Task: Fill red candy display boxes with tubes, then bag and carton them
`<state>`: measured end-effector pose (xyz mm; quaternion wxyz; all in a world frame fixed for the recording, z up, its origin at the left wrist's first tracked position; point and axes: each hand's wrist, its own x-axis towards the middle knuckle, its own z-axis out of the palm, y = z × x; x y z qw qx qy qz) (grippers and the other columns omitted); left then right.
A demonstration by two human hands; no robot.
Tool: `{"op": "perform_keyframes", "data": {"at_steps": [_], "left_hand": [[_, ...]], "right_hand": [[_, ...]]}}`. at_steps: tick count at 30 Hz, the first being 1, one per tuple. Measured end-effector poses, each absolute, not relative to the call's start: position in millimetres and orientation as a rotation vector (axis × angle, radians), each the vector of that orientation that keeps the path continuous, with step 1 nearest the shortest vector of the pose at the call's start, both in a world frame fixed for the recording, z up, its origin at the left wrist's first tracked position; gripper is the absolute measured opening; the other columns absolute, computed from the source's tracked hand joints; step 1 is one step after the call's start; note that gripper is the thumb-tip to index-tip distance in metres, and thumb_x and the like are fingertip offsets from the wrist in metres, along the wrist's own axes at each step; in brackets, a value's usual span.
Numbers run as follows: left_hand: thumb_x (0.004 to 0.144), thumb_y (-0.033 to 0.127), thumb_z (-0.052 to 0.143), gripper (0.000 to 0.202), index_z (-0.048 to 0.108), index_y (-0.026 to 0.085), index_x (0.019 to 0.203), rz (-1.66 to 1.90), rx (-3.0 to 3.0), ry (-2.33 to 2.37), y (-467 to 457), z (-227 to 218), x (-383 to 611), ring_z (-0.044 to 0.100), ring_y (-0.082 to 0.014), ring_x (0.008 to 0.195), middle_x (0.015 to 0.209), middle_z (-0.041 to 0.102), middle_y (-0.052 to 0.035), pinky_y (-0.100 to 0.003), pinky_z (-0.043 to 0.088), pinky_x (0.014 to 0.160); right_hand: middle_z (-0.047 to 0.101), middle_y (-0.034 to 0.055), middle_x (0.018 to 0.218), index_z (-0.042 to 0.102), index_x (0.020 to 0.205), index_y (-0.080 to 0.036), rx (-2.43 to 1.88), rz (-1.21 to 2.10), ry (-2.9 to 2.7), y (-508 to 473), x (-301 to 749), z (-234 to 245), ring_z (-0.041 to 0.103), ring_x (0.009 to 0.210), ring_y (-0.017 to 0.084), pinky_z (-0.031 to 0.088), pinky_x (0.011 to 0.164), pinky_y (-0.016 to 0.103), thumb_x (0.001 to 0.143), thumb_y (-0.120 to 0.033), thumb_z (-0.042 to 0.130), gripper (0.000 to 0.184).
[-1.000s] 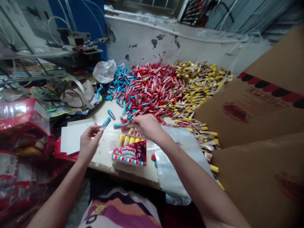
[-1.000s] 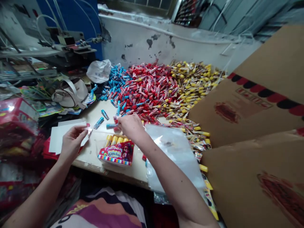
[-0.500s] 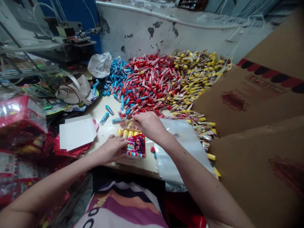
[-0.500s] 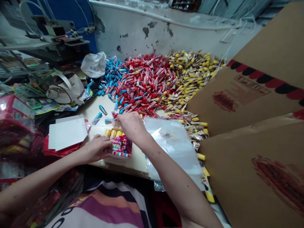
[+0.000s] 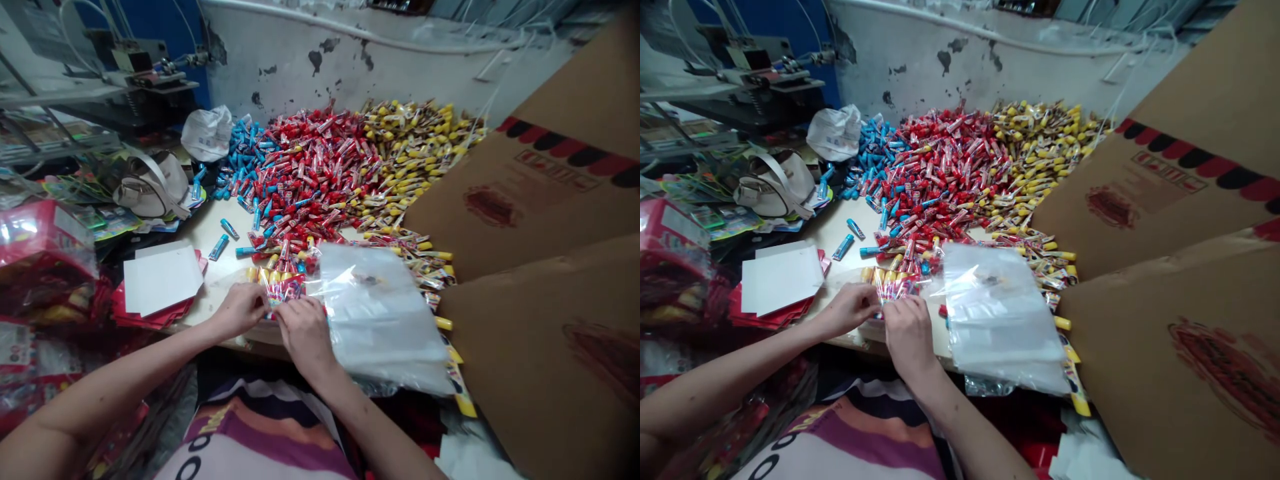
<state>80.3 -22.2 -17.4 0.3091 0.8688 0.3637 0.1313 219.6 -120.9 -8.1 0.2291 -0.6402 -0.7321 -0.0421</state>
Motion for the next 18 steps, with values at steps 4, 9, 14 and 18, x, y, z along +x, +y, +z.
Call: {"op": "perform_keyframes", "data": {"at_steps": [4,9,14,18], "left_hand": [[0.073,0.011,0.062,0.014,0.055,0.018,0.063,0.383,2.309,0.952,-21,-21,80,0.053,-0.0141,0.063,0.063,0.058,0.0009,-0.024,0.034,0.061],[0.077,0.016,0.058,0.014,0.055,0.018,0.064,0.415,2.382,0.924,-21,-25,80,0.056,-0.0164,0.066,0.065,0.059,-0.0011,-0.027,0.037,0.063],[0.088,0.016,0.047,0.013,0.059,0.019,0.083,0.66,2.536,1.009,-42,-25,61,0.059,-0.0205,0.08,0.082,0.065,-0.0056,-0.034,0.043,0.073],[0.089,0.011,0.051,0.016,0.057,0.021,0.099,1.135,2.607,0.969,-70,2,38,0.06,-0.0191,0.086,0.093,0.065,-0.0054,-0.034,0.044,0.081]], "right_hand": [[0.061,0.0001,0.067,0.063,0.075,-0.02,-1.746,-0.207,-1.876,-132,207,-27,0.054,0.07,0.015,0.037,0.086,0.03,0.092,-0.012,0.051,0.021],[0.07,0.0039,0.08,0.067,0.097,-0.016,-1.678,-0.429,-1.855,-140,199,-43,0.061,0.081,0.016,0.038,0.091,0.034,0.094,-0.01,0.048,0.021],[0.073,0.0056,0.102,0.064,0.115,-0.017,-1.615,-0.521,-1.828,-149,198,-63,0.065,0.098,0.017,0.036,0.096,0.036,0.094,-0.008,0.045,0.029],[0.07,0.0043,0.116,0.059,0.126,-0.019,-1.65,-0.543,-1.802,-156,197,-79,0.062,0.111,0.016,0.031,0.098,0.032,0.097,-0.01,0.041,0.036]]}}
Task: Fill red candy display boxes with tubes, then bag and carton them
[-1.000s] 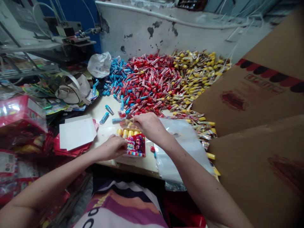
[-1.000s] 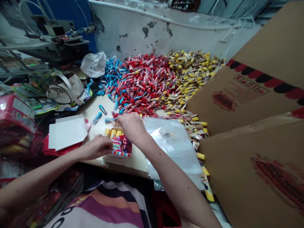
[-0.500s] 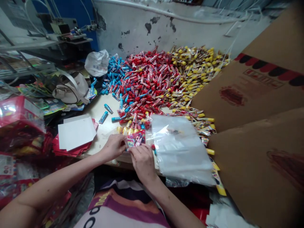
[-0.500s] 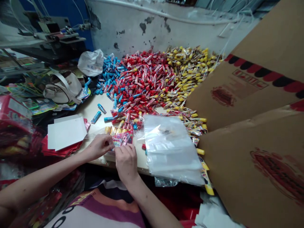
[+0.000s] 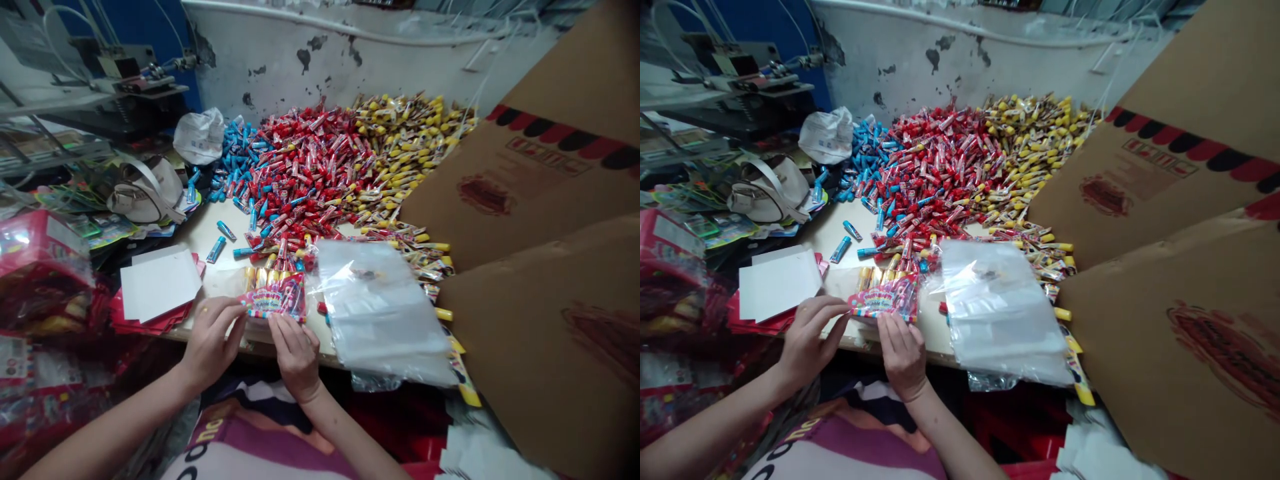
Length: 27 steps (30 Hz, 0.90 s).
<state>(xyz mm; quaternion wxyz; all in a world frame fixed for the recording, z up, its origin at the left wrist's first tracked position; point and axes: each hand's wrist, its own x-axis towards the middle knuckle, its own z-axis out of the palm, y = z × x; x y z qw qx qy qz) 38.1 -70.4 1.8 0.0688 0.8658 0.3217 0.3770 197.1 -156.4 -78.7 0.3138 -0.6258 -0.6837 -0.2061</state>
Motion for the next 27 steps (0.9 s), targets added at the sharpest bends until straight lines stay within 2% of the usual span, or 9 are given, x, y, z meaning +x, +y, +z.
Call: {"op": "perform_keyframes", "data": {"at_steps": [2,4,7,10,12,16,21,27], "left_hand": [[0.087,0.011,0.055,0.021,0.055,0.022,0.104,1.277,2.619,0.902,-75,24,39,0.06,-0.0192,0.09,0.096,0.064,-0.0054,-0.034,0.044,0.084],[0.088,0.016,0.055,0.024,0.054,0.022,0.111,1.168,2.692,0.863,-66,43,51,0.059,-0.0215,0.099,0.105,0.063,-0.0075,-0.036,0.044,0.088],[0.087,0.028,0.057,0.045,0.046,0.02,0.13,0.501,2.844,0.855,-34,51,81,0.052,-0.0281,0.118,0.128,0.055,-0.014,-0.042,0.04,0.096],[0.074,0.042,0.07,0.079,0.036,0.015,0.14,-0.17,2.851,0.74,-2,37,106,0.039,-0.0375,0.131,0.143,0.04,-0.0221,-0.051,0.031,0.104],[0.067,0.049,0.072,0.095,0.03,0.014,0.145,-0.402,2.813,0.656,10,25,115,0.032,-0.0414,0.135,0.148,0.033,-0.026,-0.056,0.025,0.107],[0.067,0.05,0.068,0.104,0.019,0.013,0.15,-0.465,2.829,0.619,8,17,119,0.029,-0.0431,0.137,0.149,0.028,-0.0299,-0.06,0.024,0.106],[0.069,0.047,0.063,0.098,0.019,0.012,0.149,-0.39,2.878,0.622,-2,20,117,0.032,-0.0432,0.135,0.148,0.029,-0.031,-0.059,0.029,0.102],[0.064,0.049,0.066,0.105,0.016,0.014,0.15,-0.369,2.875,0.658,-4,13,115,0.032,-0.0461,0.133,0.148,0.028,-0.031,-0.063,0.027,0.101]], "right_hand": [[0.069,0.0047,0.119,0.057,0.129,-0.019,-1.669,-0.546,-1.804,-160,196,-84,0.061,0.114,0.015,0.03,0.097,0.031,0.097,-0.009,0.039,0.038],[0.068,0.0063,0.12,0.056,0.13,-0.017,-1.673,-0.546,-1.803,-162,196,-87,0.061,0.115,0.016,0.03,0.096,0.031,0.096,-0.008,0.039,0.039],[0.068,0.0081,0.119,0.058,0.127,-0.017,-1.659,-0.556,-1.783,-163,195,-91,0.061,0.116,0.017,0.03,0.096,0.031,0.094,-0.005,0.038,0.04],[0.068,0.0078,0.119,0.063,0.112,-0.018,-1.628,-0.553,-1.737,-162,195,-97,0.061,0.116,0.017,0.031,0.096,0.031,0.091,-0.003,0.039,0.036],[0.069,0.0071,0.119,0.064,0.101,-0.019,-1.605,-0.537,-1.713,-162,195,-100,0.06,0.117,0.017,0.032,0.097,0.031,0.09,-0.003,0.04,0.031],[0.068,0.0065,0.119,0.062,0.095,-0.02,-1.591,-0.482,-1.709,-163,195,-104,0.059,0.119,0.016,0.032,0.097,0.031,0.089,-0.003,0.04,0.028],[0.069,0.0061,0.117,0.062,0.092,-0.021,-1.588,-0.48,-1.711,-164,197,-103,0.06,0.117,0.017,0.033,0.097,0.03,0.089,-0.004,0.04,0.027],[0.07,0.0063,0.115,0.061,0.092,-0.02,-1.566,-0.497,-1.694,-161,195,-104,0.061,0.115,0.016,0.034,0.096,0.03,0.088,-0.004,0.039,0.028]]}}
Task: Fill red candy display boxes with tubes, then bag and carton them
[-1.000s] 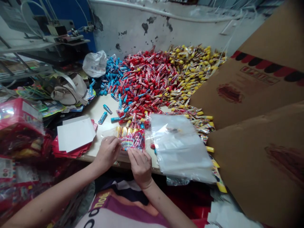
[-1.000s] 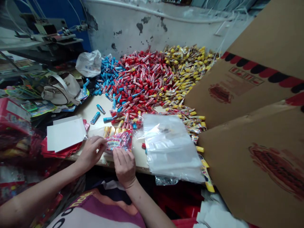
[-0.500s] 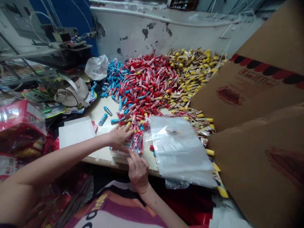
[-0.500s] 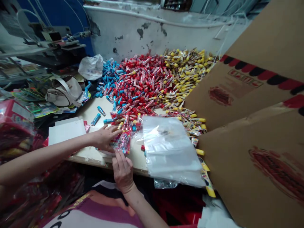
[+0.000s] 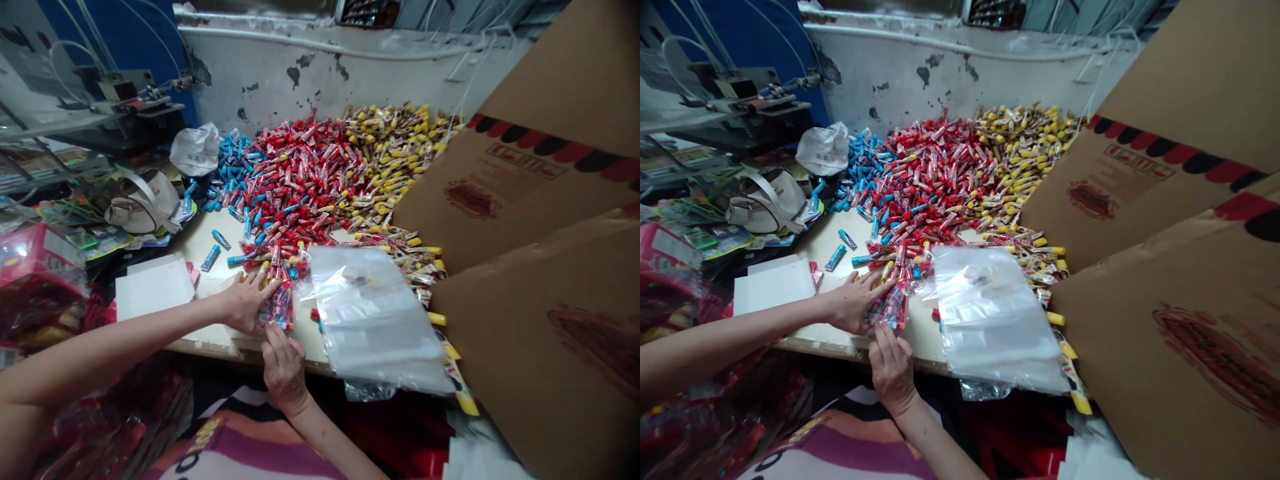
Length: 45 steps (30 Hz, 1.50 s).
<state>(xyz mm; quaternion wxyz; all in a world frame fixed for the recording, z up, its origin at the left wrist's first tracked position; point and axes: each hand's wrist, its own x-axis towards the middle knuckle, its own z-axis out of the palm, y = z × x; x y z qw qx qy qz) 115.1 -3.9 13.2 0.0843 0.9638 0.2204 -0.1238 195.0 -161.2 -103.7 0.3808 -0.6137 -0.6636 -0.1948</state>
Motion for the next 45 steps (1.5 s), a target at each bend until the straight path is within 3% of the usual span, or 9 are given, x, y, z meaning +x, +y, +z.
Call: {"op": "perform_keyframes", "data": {"at_steps": [8,10,14,18,20,26,31,40,45], "left_hand": [[0.059,0.047,0.07,0.104,0.025,0.015,0.147,-0.269,2.907,0.676,-8,8,114,0.039,-0.0452,0.127,0.143,0.035,-0.0291,-0.058,0.031,0.097],[0.058,0.047,0.071,0.105,0.025,0.015,0.147,-0.265,2.907,0.667,-6,7,114,0.04,-0.0448,0.126,0.141,0.037,-0.0288,-0.058,0.031,0.098],[0.058,0.045,0.071,0.103,0.027,0.014,0.146,-0.268,2.91,0.66,-5,7,114,0.042,-0.0448,0.124,0.137,0.041,-0.0287,-0.058,0.032,0.096],[0.058,0.045,0.07,0.104,0.027,0.012,0.146,-0.28,2.914,0.648,-5,9,115,0.041,-0.0457,0.124,0.138,0.039,-0.0302,-0.059,0.033,0.095],[0.058,0.046,0.07,0.105,0.026,0.012,0.147,-0.29,2.91,0.643,-4,10,115,0.041,-0.0454,0.124,0.138,0.04,-0.03,-0.059,0.034,0.095],[0.061,0.048,0.068,0.103,0.025,0.011,0.148,-0.324,2.911,0.632,-4,12,116,0.043,-0.0456,0.121,0.136,0.041,-0.0305,-0.059,0.035,0.092],[0.061,0.046,0.068,0.102,0.026,0.011,0.147,-0.292,2.919,0.638,-5,11,116,0.044,-0.0454,0.12,0.134,0.042,-0.0301,-0.057,0.036,0.092],[0.06,0.045,0.072,0.101,0.03,0.012,0.146,-0.277,2.898,0.683,-10,9,120,0.045,-0.0445,0.12,0.135,0.043,-0.0291,-0.056,0.034,0.096],[0.064,0.048,0.075,0.1,0.027,0.021,0.148,-0.006,2.657,0.775,-10,33,94,0.029,-0.0413,0.137,0.151,0.03,-0.0232,-0.063,0.016,0.107]], "right_hand": [[0.072,0.0044,0.099,0.057,0.095,-0.021,-1.49,-0.255,-1.566,-176,209,-55,0.066,0.102,0.017,0.037,0.093,0.034,0.088,-0.006,0.043,0.022],[0.07,0.0056,0.09,0.056,0.099,-0.02,-1.593,-0.273,-1.437,-175,216,-39,0.065,0.091,0.019,0.041,0.088,0.035,0.089,-0.017,0.052,0.011],[0.064,0.0092,0.087,0.056,0.099,-0.018,-1.898,-0.239,-1.292,-152,220,-20,0.06,0.083,0.024,0.045,0.078,0.036,0.083,-0.049,0.062,0.035],[0.062,0.0054,0.075,0.057,0.077,-0.02,-1.991,-0.152,-1.312,-133,222,-13,0.058,0.072,0.019,0.041,0.072,0.03,0.092,-0.037,0.052,0.023],[0.06,0.0027,0.069,0.056,0.071,-0.02,-1.946,-0.031,-1.209,-136,228,-17,0.056,0.066,0.016,0.041,0.067,0.027,0.094,-0.032,0.046,0.028],[0.058,-0.0015,0.06,0.057,0.068,-0.019,-1.697,0.626,-0.69,-162,252,-72,0.053,0.052,0.013,0.041,0.053,0.024,0.083,-0.049,0.056,0.034],[0.046,-0.0047,0.052,0.043,0.061,-0.022,-1.734,0.606,-0.868,-150,247,-110,0.045,0.05,0.012,0.036,0.05,0.022,0.09,-0.047,0.041,0.038],[0.059,0.0022,0.061,0.053,0.063,-0.021,-1.855,0.532,-1.084,-131,264,-134,0.054,0.059,0.017,0.039,0.056,0.025,0.084,-0.044,0.043,0.032],[0.068,0.0093,0.09,0.062,0.099,-0.017,-1.896,0.292,-0.999,-136,285,-93,0.063,0.079,0.02,0.048,0.071,0.031,0.091,-0.042,0.039,0.035]]}}
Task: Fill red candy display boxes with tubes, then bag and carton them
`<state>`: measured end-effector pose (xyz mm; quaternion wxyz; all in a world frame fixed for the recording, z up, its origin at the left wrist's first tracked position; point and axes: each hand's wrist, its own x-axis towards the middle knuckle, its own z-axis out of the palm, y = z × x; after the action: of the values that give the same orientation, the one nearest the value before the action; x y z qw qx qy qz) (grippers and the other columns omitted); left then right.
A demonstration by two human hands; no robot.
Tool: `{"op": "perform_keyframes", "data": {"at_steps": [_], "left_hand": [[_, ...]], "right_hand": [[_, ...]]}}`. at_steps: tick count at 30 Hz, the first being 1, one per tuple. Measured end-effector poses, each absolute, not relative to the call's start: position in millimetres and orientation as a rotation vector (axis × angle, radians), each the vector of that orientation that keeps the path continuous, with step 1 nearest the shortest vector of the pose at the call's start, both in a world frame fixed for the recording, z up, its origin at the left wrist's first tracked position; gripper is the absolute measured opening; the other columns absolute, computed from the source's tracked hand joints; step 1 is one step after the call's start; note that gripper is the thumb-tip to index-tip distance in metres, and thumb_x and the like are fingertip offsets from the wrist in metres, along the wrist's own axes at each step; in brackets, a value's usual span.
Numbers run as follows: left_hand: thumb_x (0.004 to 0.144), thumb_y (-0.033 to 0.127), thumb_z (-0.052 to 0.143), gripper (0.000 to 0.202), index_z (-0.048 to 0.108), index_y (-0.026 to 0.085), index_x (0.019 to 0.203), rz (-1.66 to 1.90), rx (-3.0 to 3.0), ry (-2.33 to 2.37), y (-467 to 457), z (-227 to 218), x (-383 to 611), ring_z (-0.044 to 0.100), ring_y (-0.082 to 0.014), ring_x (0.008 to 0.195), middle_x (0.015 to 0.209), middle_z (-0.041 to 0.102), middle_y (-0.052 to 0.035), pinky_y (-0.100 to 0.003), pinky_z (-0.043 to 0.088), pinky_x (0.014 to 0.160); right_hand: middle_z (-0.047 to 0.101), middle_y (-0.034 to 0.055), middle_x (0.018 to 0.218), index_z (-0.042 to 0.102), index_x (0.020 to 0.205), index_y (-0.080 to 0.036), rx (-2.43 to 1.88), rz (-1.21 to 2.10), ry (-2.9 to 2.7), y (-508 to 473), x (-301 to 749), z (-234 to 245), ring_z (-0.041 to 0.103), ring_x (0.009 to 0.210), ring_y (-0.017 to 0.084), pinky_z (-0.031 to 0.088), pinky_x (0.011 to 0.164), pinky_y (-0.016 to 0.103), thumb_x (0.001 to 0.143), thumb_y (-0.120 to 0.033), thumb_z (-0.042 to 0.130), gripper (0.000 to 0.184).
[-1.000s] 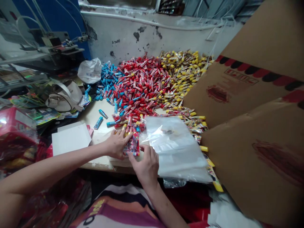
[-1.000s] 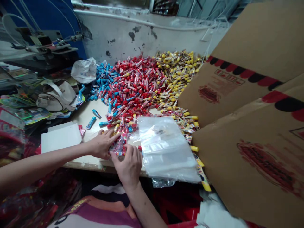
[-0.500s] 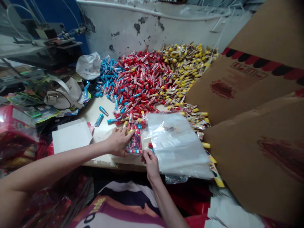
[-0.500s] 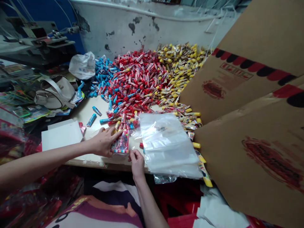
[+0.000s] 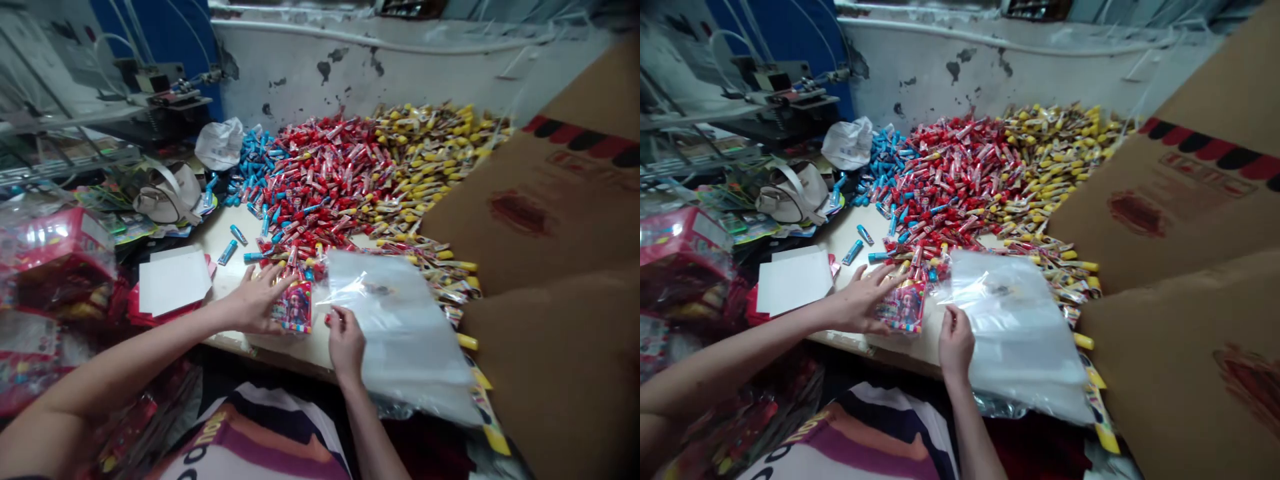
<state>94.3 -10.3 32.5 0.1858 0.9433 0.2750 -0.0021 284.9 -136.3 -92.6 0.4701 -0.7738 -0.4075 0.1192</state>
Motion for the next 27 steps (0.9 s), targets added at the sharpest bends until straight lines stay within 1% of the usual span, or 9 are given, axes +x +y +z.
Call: {"op": "perform_keyframes", "data": {"at_steps": [2,4,5,7,10,13,16,20,27], "left_hand": [[0.075,0.054,0.065,0.082,0.034,0.024,0.144,0.318,2.417,0.918,-7,41,70,0.036,-0.0351,0.134,0.147,0.039,-0.0179,-0.057,0.022,0.109],[0.084,0.055,0.053,0.059,0.047,0.02,0.132,0.628,2.096,1.143,-5,41,43,0.048,-0.0296,0.123,0.133,0.054,-0.0148,-0.047,0.034,0.104],[0.086,0.056,0.048,0.053,0.053,0.018,0.123,0.728,1.939,1.256,-6,37,32,0.053,-0.0278,0.115,0.123,0.059,-0.0132,-0.043,0.039,0.098],[0.086,0.059,0.044,0.049,0.059,0.016,0.106,0.783,1.706,1.419,-11,23,15,0.058,-0.0257,0.1,0.105,0.064,-0.0095,-0.039,0.043,0.089],[0.085,0.063,0.043,0.05,0.061,0.017,0.092,0.697,1.552,1.466,-25,-1,11,0.058,-0.0234,0.087,0.088,0.064,-0.0054,-0.035,0.043,0.08],[0.081,0.061,0.051,0.046,0.06,0.017,0.084,0.685,1.491,1.421,-38,-16,25,0.056,-0.0204,0.077,0.078,0.062,-0.0028,-0.032,0.041,0.073],[0.075,0.054,0.062,0.038,0.058,0.016,0.077,0.773,1.477,1.374,-42,-23,39,0.053,-0.0171,0.071,0.073,0.06,-0.001,-0.028,0.039,0.067],[0.072,0.044,0.065,0.03,0.053,0.017,0.067,0.891,1.347,1.283,-42,-28,39,0.048,-0.0129,0.061,0.062,0.054,0.002,-0.026,0.036,0.061],[0.068,0.048,0.066,0.034,0.054,0.016,0.067,0.832,1.055,1.287,-56,-38,18,0.052,-0.0125,0.058,0.062,0.061,-0.0009,-0.024,0.033,0.058]], "right_hand": [[0.068,0.0104,0.103,0.061,0.111,-0.017,-1.833,0.147,-1.097,-131,283,-63,0.064,0.09,0.021,0.05,0.079,0.034,0.094,-0.039,0.04,0.035],[0.067,0.01,0.11,0.061,0.116,-0.019,-1.727,0.079,-1.375,-118,274,-39,0.063,0.101,0.022,0.049,0.089,0.036,0.096,-0.037,0.041,0.034],[0.067,0.0099,0.115,0.06,0.119,-0.02,-1.675,0.065,-1.533,-110,269,-30,0.061,0.108,0.022,0.047,0.094,0.038,0.096,-0.036,0.041,0.034],[0.063,0.0105,0.125,0.059,0.125,-0.018,-1.625,0.049,-1.802,-89,258,-23,0.053,0.122,0.025,0.041,0.103,0.042,0.096,-0.036,0.042,0.037],[0.054,0.0115,0.137,0.055,0.132,-0.016,-1.739,0.078,-2.046,-61,246,-27,0.04,0.134,0.03,0.032,0.108,0.046,0.095,-0.037,0.046,0.043],[0.056,0.0098,0.135,0.051,0.136,-0.019,-1.887,0.157,-2.148,-47,242,-34,0.04,0.133,0.031,0.03,0.106,0.046,0.096,-0.039,0.045,0.045],[0.063,0.0092,0.124,0.05,0.136,-0.02,-1.927,0.179,-2.184,-45,242,-34,0.049,0.123,0.026,0.032,0.1,0.04,0.098,-0.039,0.041,0.043],[0.066,0.0082,0.115,0.052,0.132,-0.021,-1.949,0.16,-2.199,-48,243,-31,0.056,0.109,0.023,0.033,0.093,0.036,0.098,-0.039,0.041,0.04],[0.066,0.006,0.111,0.052,0.129,-0.024,-1.958,0.149,-2.212,-49,242,-32,0.057,0.105,0.022,0.031,0.089,0.034,0.099,-0.039,0.039,0.037]]}}
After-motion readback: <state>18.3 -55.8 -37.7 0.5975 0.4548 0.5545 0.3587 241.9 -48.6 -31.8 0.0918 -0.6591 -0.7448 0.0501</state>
